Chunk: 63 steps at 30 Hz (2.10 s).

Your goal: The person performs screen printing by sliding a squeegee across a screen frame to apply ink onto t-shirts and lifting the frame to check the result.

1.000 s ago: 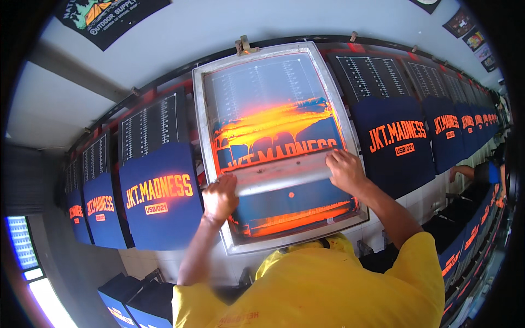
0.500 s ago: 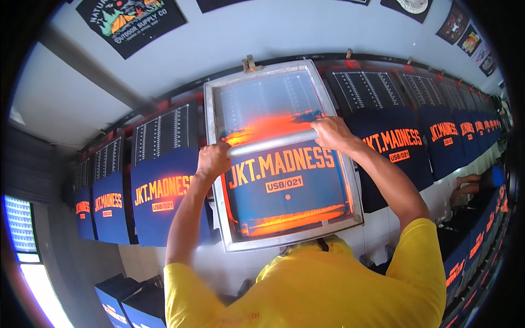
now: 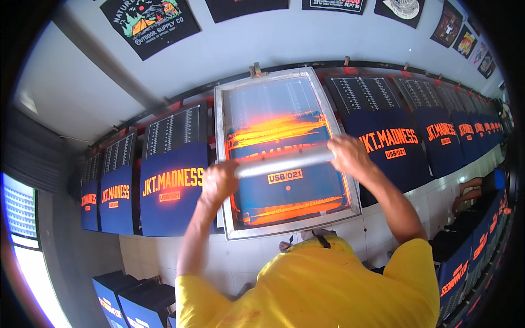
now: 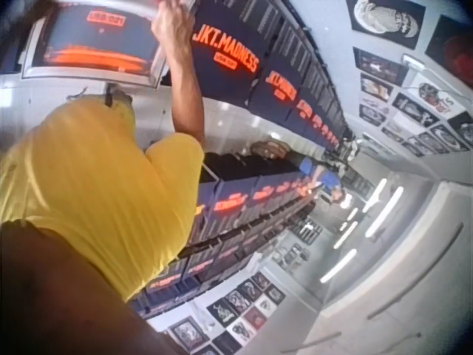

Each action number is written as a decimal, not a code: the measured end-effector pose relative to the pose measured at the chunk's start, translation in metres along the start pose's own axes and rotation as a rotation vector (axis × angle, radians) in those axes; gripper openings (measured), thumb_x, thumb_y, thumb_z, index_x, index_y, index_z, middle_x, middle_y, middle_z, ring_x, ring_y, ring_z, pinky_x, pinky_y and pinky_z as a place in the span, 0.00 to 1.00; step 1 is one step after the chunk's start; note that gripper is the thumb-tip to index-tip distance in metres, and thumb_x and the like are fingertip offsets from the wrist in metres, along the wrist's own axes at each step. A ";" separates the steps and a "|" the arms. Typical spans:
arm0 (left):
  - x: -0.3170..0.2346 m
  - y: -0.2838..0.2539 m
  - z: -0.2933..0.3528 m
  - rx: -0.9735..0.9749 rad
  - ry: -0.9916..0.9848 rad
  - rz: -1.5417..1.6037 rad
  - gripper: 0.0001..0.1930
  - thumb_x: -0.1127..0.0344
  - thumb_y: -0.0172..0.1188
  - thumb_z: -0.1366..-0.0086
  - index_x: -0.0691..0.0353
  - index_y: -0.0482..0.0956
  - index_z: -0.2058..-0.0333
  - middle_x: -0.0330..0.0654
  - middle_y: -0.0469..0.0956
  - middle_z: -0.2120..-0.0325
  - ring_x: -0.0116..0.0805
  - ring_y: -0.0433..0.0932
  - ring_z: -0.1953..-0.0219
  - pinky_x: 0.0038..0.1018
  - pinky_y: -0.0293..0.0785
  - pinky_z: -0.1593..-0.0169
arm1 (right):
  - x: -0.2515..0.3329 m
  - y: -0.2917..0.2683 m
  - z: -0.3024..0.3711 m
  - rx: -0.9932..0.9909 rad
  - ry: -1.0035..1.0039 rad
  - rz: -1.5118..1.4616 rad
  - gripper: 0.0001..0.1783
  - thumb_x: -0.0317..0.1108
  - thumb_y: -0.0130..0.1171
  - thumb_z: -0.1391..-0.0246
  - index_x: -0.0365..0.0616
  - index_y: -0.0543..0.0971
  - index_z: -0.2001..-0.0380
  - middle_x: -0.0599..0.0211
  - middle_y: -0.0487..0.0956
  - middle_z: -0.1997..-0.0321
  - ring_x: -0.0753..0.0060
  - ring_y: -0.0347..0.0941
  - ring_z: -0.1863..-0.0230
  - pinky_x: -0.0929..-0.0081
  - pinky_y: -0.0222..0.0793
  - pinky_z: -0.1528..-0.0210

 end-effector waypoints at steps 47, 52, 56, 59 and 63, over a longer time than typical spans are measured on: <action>0.035 0.110 0.182 0.019 -1.152 0.552 0.17 0.59 0.60 0.35 0.67 0.83 0.58 0.43 0.84 0.74 0.31 0.82 0.70 0.29 0.74 0.64 | -0.058 0.126 0.193 -0.396 0.996 -0.742 0.07 0.28 0.51 0.37 0.35 0.74 0.63 0.63 0.73 0.74 0.74 0.68 0.72 0.72 0.67 0.66; 0.029 0.098 0.125 0.080 -1.249 0.967 0.18 0.59 0.60 0.33 0.71 0.82 0.57 0.42 0.83 0.69 0.31 0.82 0.70 0.27 0.78 0.64 | -0.073 0.119 0.178 -0.367 1.036 -0.711 0.09 0.31 0.50 0.35 0.35 0.73 0.60 0.67 0.70 0.70 0.76 0.65 0.68 0.74 0.65 0.62; 0.020 0.085 0.136 0.167 -1.276 1.023 0.18 0.60 0.60 0.33 0.73 0.80 0.57 0.43 0.83 0.67 0.31 0.82 0.64 0.29 0.79 0.57 | -0.072 0.122 0.194 -0.321 1.055 -0.755 0.10 0.32 0.50 0.35 0.35 0.72 0.60 0.66 0.71 0.69 0.75 0.66 0.68 0.73 0.65 0.62; 0.020 0.074 0.150 0.194 -1.291 1.051 0.19 0.60 0.61 0.33 0.73 0.79 0.54 0.43 0.82 0.64 0.32 0.81 0.61 0.30 0.78 0.57 | -0.068 0.120 0.198 -0.365 1.030 -0.752 0.08 0.31 0.51 0.37 0.37 0.72 0.62 0.61 0.74 0.72 0.68 0.69 0.71 0.68 0.66 0.63; 0.004 0.056 0.145 0.164 -1.256 1.164 0.20 0.59 0.62 0.34 0.75 0.79 0.56 0.43 0.82 0.66 0.31 0.81 0.63 0.29 0.78 0.57 | -0.067 0.124 0.209 -0.303 1.092 -0.757 0.09 0.32 0.51 0.38 0.37 0.73 0.60 0.57 0.78 0.69 0.65 0.75 0.67 0.66 0.69 0.61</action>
Point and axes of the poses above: each hand's wrist, its own z-axis away from the middle knuckle, its own y-axis out of the palm, x = y × z, the point moved 2 cm from there along -z, towards the middle knuckle
